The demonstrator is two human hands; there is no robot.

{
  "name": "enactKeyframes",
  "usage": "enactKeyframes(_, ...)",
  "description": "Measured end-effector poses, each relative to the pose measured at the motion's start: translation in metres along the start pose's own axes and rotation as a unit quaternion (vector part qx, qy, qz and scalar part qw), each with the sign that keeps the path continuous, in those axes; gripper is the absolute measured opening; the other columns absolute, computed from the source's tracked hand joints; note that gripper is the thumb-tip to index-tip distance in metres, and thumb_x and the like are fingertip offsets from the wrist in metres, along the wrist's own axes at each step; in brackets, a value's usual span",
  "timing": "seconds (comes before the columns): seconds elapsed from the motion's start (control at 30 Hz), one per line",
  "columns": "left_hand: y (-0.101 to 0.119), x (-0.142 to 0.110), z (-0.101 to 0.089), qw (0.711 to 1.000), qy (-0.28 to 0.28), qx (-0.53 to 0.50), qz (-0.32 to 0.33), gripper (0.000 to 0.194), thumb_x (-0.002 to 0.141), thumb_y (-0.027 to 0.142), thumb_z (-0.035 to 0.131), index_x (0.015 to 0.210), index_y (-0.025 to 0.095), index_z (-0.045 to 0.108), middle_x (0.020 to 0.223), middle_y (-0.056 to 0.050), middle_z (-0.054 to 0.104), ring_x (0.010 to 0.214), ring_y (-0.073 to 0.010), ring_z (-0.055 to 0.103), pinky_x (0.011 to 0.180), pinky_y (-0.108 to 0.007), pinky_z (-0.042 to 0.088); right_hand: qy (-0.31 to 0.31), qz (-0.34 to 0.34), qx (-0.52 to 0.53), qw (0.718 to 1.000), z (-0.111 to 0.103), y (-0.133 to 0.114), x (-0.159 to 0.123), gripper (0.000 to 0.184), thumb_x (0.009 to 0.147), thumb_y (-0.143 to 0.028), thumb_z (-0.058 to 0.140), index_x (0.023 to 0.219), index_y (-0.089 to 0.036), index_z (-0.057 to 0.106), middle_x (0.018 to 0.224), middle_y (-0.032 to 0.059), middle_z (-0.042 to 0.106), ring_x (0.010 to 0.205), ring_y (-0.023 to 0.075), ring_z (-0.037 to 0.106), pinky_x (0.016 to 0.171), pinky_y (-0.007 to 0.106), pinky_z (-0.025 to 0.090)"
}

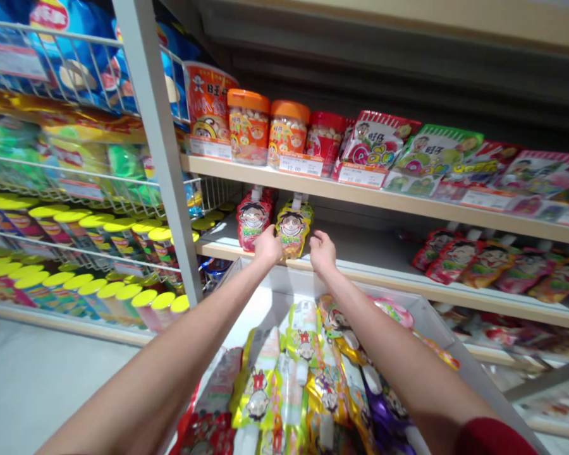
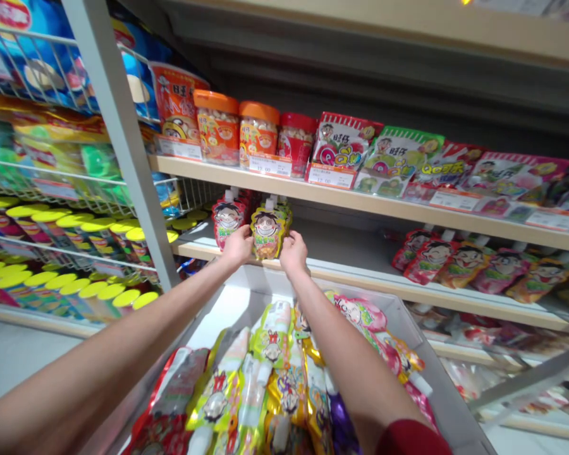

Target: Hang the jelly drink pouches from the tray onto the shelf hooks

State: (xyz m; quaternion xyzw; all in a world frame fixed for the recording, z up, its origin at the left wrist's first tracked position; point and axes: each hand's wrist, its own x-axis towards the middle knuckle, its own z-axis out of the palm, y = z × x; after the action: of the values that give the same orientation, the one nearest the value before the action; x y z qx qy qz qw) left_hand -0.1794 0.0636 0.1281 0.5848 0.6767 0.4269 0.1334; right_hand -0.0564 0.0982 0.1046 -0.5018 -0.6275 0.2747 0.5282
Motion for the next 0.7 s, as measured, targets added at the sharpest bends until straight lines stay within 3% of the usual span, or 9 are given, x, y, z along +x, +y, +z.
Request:
enactKeyframes(0.1, -0.005, -0.045, -0.002, 0.999, -0.029, 0.004, 0.026, 0.040, 0.073, 0.014, 0.037, 0.112, 0.011, 0.044, 0.111, -0.010, 0.052, 0.100, -0.0174, 0.048, 0.085, -0.027, 0.035, -0.050, -0.071, -0.073, 0.994, -0.029, 0.002, -0.048, 0.035, 0.072, -0.016, 0.037, 0.105, -0.011, 0.047, 0.102, 0.0093, 0.056, 0.093, 0.0134, 0.052, 0.084, 0.027, 0.038)
enactKeyframes(0.3, -0.017, -0.128, 0.005, 0.958, -0.225, 0.108, 0.140, 0.040, 0.069, 0.010, 0.040, 0.109, 0.010, 0.048, 0.113, -0.010, 0.051, 0.102, -0.0172, 0.047, 0.089, -0.026, 0.033, -0.209, -0.143, -0.216, 0.943, -0.068, 0.011, -0.148, 0.040, 0.073, -0.012, 0.034, 0.111, -0.012, 0.045, 0.112, 0.0111, 0.050, 0.104, 0.0168, 0.044, 0.090, 0.034, 0.033)
enactKeyframes(0.43, -0.031, -0.149, 0.016, 0.926, -0.284, 0.145, 0.200, 0.039, 0.066, 0.006, 0.040, 0.102, 0.013, 0.052, 0.106, -0.009, 0.055, 0.096, -0.0162, 0.050, 0.085, -0.026, 0.036, -0.282, -0.193, -0.306, 0.889, -0.073, 0.017, -0.167, 0.041, 0.074, -0.008, 0.032, 0.113, -0.011, 0.043, 0.115, 0.0122, 0.046, 0.109, 0.0168, 0.038, 0.092, 0.035, 0.029)
enactKeyframes(0.57, -0.043, -0.155, 0.022, 0.915, -0.301, 0.144, 0.225, 0.038, 0.064, 0.006, 0.040, 0.098, 0.016, 0.053, 0.103, -0.006, 0.057, 0.093, -0.0162, 0.051, 0.082, -0.026, 0.037, -0.324, -0.189, -0.405, 0.834, -0.073, 0.016, -0.170, 0.041, 0.072, -0.005, 0.032, 0.110, -0.014, 0.045, 0.113, 0.0110, 0.048, 0.108, 0.0179, 0.038, 0.094, 0.038, 0.022)
enactKeyframes(0.7, -0.047, -0.156, 0.022, 0.907, -0.309, 0.159, 0.237, 0.041, 0.065, 0.007, 0.039, 0.103, 0.016, 0.051, 0.106, -0.008, 0.055, 0.095, -0.0177, 0.051, 0.082, -0.027, 0.037, -0.344, -0.192, -0.443, 0.805, -0.074, 0.014, -0.174, 0.043, 0.072, -0.006, 0.032, 0.113, -0.012, 0.043, 0.119, 0.0128, 0.043, 0.114, 0.0205, 0.032, 0.095, 0.041, 0.016)
